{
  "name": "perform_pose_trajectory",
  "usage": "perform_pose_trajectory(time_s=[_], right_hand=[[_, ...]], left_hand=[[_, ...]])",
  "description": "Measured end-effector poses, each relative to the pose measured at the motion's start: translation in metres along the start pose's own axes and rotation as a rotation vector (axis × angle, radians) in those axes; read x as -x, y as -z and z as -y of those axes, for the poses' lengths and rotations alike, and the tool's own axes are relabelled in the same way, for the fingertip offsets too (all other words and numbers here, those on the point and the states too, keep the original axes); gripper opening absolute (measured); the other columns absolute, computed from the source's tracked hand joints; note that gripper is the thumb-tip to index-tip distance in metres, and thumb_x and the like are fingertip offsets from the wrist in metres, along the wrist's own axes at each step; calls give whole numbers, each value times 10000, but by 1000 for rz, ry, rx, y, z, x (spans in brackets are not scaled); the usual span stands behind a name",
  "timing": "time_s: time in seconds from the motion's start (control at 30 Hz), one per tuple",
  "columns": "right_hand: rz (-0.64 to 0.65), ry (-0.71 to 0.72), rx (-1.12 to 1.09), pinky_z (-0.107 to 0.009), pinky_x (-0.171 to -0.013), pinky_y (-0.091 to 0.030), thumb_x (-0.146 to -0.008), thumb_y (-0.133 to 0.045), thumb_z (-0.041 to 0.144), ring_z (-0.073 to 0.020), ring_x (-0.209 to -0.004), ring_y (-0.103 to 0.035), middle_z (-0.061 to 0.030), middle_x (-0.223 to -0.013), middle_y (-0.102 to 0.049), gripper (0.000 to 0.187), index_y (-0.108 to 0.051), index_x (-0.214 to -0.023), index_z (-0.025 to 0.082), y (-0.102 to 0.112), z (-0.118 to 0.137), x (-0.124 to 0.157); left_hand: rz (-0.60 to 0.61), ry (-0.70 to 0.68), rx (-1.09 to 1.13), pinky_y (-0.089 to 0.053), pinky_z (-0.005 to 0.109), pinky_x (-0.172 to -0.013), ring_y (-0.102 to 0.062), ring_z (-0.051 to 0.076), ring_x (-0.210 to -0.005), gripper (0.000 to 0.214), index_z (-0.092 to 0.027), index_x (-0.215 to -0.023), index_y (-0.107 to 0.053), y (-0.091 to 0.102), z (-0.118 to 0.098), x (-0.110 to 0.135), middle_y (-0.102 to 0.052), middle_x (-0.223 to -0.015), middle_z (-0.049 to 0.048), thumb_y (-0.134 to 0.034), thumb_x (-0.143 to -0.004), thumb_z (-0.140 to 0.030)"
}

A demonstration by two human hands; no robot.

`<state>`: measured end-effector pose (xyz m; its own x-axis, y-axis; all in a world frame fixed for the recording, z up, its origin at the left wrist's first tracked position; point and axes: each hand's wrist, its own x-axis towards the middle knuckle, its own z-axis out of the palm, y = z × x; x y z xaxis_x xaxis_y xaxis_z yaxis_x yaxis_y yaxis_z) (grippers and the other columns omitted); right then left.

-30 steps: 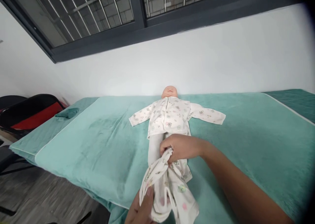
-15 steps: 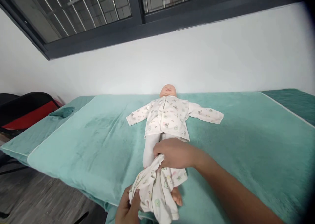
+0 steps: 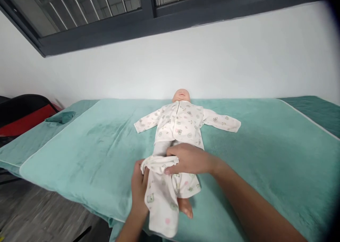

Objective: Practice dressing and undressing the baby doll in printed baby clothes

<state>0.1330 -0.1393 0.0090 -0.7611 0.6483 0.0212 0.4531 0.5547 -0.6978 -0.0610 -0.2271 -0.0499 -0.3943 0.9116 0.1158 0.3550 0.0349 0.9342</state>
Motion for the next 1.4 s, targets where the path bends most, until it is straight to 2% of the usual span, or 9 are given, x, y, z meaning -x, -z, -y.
perform_pose_trajectory(time_s=[0.23,0.4,0.6,0.77,0.87,0.93,1.03,1.23,1.4], right_hand=[[-113,-48,22,-279,-615,-329,-815,-634,386,-195,-778,-589,-15,-888,-674,227,-611,-983,236,-7,4,-5],[-276,-118,23,-270,-611,-319,-841,-554,264,-167,-743,-573,-14,-832,-652,66,-570,-874,209,-17,-1,-14],[-312,-139,-38,-266,-613,-319,-847,-560,279,-144,-696,-520,17,-755,-594,96,-516,-792,213,-16,0,-15],[-212,-47,-307,-263,-640,-380,-853,-599,478,-150,-760,-532,14,-846,-601,260,-572,-900,224,10,3,3],[-355,-1,-463,-269,-631,-409,-923,-489,478,-140,-707,-538,4,-795,-586,274,-563,-914,215,25,-3,14],[-567,9,-469,-283,-643,-426,-955,-417,472,-142,-687,-538,-5,-761,-570,308,-540,-847,211,32,-12,18],[-805,-111,-194,-296,-643,-409,-916,-504,466,-153,-684,-508,-4,-752,-546,264,-509,-810,224,32,-25,19],[-693,-239,504,-311,-625,-370,-802,-680,430,-252,-921,-521,-81,-1000,-575,305,-509,-931,213,3,-25,4],[-697,-292,658,-317,-612,-350,-968,-448,308,-235,-865,-543,-81,-906,-599,139,-524,-905,212,-5,-19,-3]], left_hand=[[152,-234,-130,-401,303,-674,-563,206,-724,184,-208,-913,-587,-17,6,-89,-631,-771,22,-506,-841,-356],[138,-296,-175,-351,294,-630,-519,192,-649,160,-212,-895,-591,-37,5,-120,-600,-691,6,-500,-797,-299],[185,-267,-70,-398,281,-705,-561,197,-761,190,-207,-902,-616,-31,8,-113,-655,-818,20,-538,-777,-326],[314,-35,274,-432,279,-730,-576,196,-794,376,-175,-949,-630,-10,11,-89,-666,-873,46,-615,-765,-502],[414,68,395,-428,287,-687,-553,176,-709,507,-159,-892,-636,-2,3,-85,-644,-797,52,-470,-835,-634],[414,70,293,-400,265,-640,-516,145,-665,441,-161,-839,-627,-2,-9,-91,-613,-764,28,-515,-836,-588],[397,-41,73,-402,248,-665,-535,141,-744,311,-178,-894,-622,-8,-32,-105,-606,-875,21,-640,-785,-469],[542,-499,-503,-426,347,-916,-480,246,-1133,503,-250,-1166,-539,-34,-68,-108,-482,-1206,59,-706,-695,-302],[341,-661,-958,-430,338,-722,-540,273,-987,318,-197,-1136,-510,-54,-78,-88,-524,-1121,102,-543,-826,-259]])
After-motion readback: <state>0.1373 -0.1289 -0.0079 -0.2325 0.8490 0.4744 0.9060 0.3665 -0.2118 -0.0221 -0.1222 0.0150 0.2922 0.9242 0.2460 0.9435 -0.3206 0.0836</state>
